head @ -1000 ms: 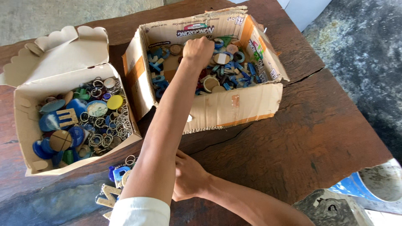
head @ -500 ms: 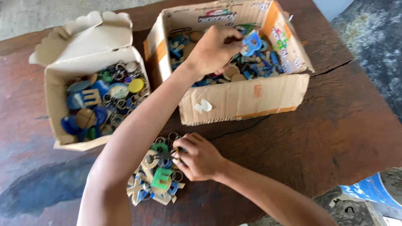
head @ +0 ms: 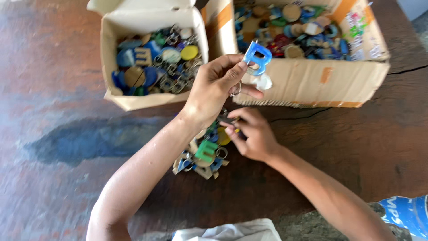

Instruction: The person is assembling keychains by hand, using pliers to open and close metal rings and attach letter-shaped pieces and other charms.

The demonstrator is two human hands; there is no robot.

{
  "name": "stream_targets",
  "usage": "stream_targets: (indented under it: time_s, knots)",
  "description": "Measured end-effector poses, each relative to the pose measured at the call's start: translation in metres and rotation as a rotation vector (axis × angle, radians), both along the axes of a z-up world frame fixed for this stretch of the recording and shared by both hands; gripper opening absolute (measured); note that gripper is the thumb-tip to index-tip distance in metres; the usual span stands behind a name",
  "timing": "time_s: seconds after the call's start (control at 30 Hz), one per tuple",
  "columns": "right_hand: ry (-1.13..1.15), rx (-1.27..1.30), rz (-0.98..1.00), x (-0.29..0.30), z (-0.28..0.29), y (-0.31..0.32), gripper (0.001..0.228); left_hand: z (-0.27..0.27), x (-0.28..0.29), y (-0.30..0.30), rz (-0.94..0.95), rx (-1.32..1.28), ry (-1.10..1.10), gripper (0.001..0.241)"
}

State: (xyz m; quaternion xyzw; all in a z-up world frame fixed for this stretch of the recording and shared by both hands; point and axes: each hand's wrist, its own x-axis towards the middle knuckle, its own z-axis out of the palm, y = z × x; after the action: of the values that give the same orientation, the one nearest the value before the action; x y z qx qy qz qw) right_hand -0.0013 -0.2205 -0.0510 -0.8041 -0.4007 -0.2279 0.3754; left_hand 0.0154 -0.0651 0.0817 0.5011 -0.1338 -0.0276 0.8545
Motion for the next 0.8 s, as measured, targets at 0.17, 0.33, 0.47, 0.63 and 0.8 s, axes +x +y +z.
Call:
stream_targets:
  time_s: [0.17,0.33,0.47,0.63,0.8]
  knots:
    - [0.13,0.227,-0.024,-0.014,0.01,-0.002,0.015,-0.014,-0.013,0.016,0.066,-0.071,-0.049,0.026]
    - [0.32,0.475,0.027,-0.024,0.008,0.015,0.028,-0.009,-0.035,0.011,0.059,-0.008,-0.069,0.035]
    - [0.406,0.562,0.031,-0.028,0.0,0.007,0.028,-0.014,-0.049,-0.005,0.05,0.03,-0.026,0.037]
    - [0.416,0.598,-0.023,-0.026,0.002,0.001,0.015,-0.021,-0.051,-0.019,0.056,0.094,0.006,0.036]
    - [0.425,0.629,-0.009,-0.031,0.023,0.006,0.01,-0.027,-0.043,-0.02,0.083,0.103,-0.043,0.034]
